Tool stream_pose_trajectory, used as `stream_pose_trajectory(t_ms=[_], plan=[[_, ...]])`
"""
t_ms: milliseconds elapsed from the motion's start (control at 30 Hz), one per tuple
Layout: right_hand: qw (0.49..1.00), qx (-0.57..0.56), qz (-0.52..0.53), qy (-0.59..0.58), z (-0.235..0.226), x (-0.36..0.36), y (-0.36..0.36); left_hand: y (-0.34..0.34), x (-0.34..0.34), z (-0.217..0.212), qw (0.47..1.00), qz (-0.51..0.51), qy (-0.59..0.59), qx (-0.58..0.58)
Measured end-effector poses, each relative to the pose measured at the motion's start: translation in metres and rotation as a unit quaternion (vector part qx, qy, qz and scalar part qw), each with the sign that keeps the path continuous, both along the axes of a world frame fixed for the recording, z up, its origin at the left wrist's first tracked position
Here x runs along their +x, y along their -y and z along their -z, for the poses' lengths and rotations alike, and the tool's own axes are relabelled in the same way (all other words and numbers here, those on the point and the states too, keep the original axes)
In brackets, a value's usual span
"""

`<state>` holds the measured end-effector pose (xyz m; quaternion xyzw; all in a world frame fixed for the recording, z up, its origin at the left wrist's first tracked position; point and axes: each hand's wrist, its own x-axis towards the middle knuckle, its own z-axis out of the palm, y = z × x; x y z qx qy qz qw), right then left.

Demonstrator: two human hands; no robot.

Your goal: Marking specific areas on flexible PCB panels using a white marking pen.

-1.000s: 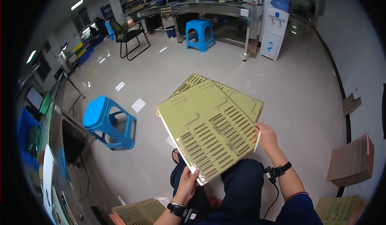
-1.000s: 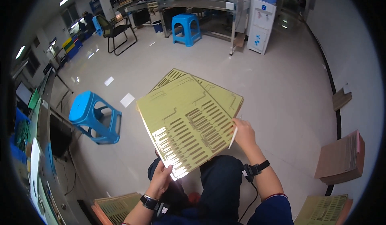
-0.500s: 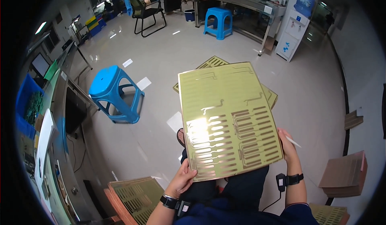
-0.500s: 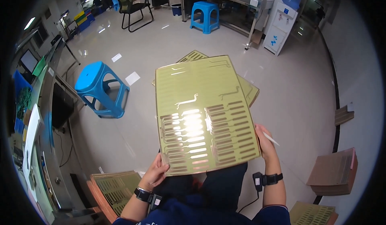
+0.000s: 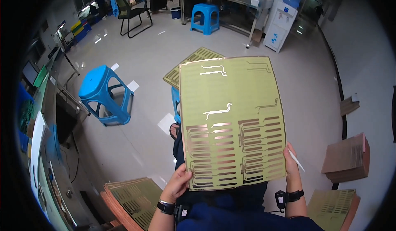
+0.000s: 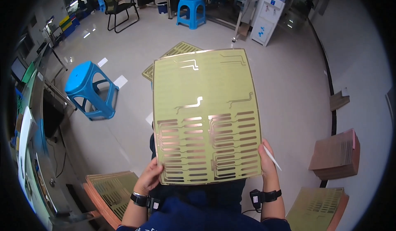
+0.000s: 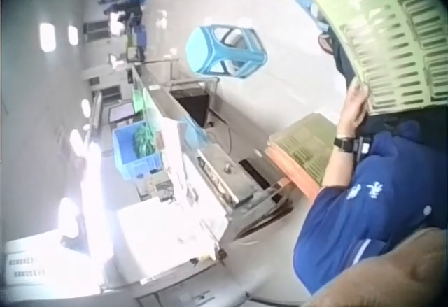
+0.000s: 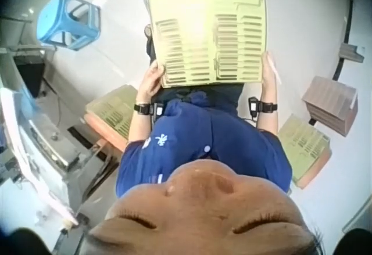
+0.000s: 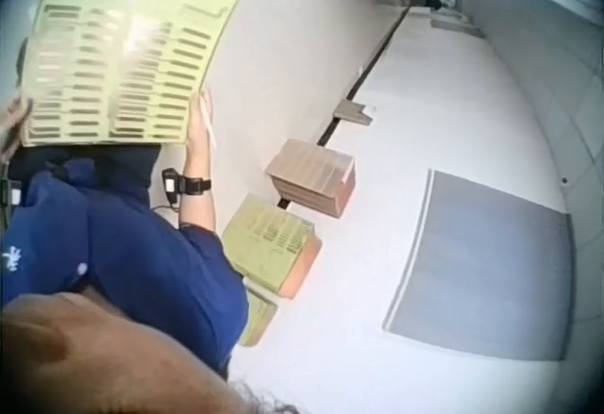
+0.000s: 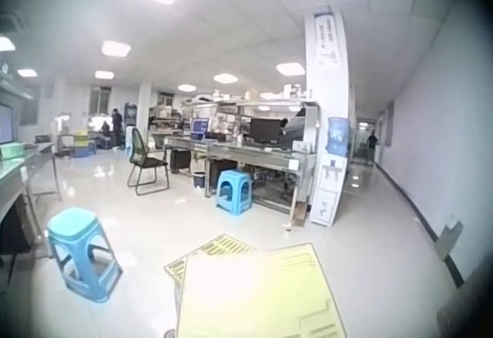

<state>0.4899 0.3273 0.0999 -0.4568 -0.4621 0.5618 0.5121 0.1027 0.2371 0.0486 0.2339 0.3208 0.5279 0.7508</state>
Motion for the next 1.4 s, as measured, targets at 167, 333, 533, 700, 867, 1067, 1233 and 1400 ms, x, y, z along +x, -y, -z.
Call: stream_pose_trajectory(t_ms=[167,333,533,700,867,1067,1233,1400], plan=[[0.999,-0.015,0.01,-0.026,0.018,-0.009,0.027,-0.008,0.025,-0.017,0.99,-0.095,-0.056,-0.093],[0.997,-0.073,0.014,0.0,0.034,-0.009,0.041,-0.003,0.033,-0.01,0.951,-0.206,-0.203,-0.106],[0.989,-0.138,0.052,-0.032,0.049,-0.015,0.054,0.003,0.026,-0.002,0.946,-0.198,-0.237,-0.105],[0.943,0.064,0.157,0.285,0.049,-0.013,0.041,0.013,0.014,0.014,0.934,-0.186,-0.273,-0.137],[0.956,0.097,-0.069,0.268,-0.001,-0.048,0.03,0.01,-0.007,-0.009,0.785,-0.046,-0.602,-0.139],[0.929,0.03,-0.327,0.169,-0.014,-0.117,0.037,0.003,0.013,-0.058,0.863,0.004,-0.488,0.126],[0.927,0.048,-0.353,0.119,-0.009,-0.129,0.033,0.009,0.036,-0.051,0.929,0.123,-0.33,0.113],[0.924,0.01,-0.369,0.097,0.0,-0.126,0.034,0.0,0.04,-0.053,0.931,0.107,-0.342,0.064]])
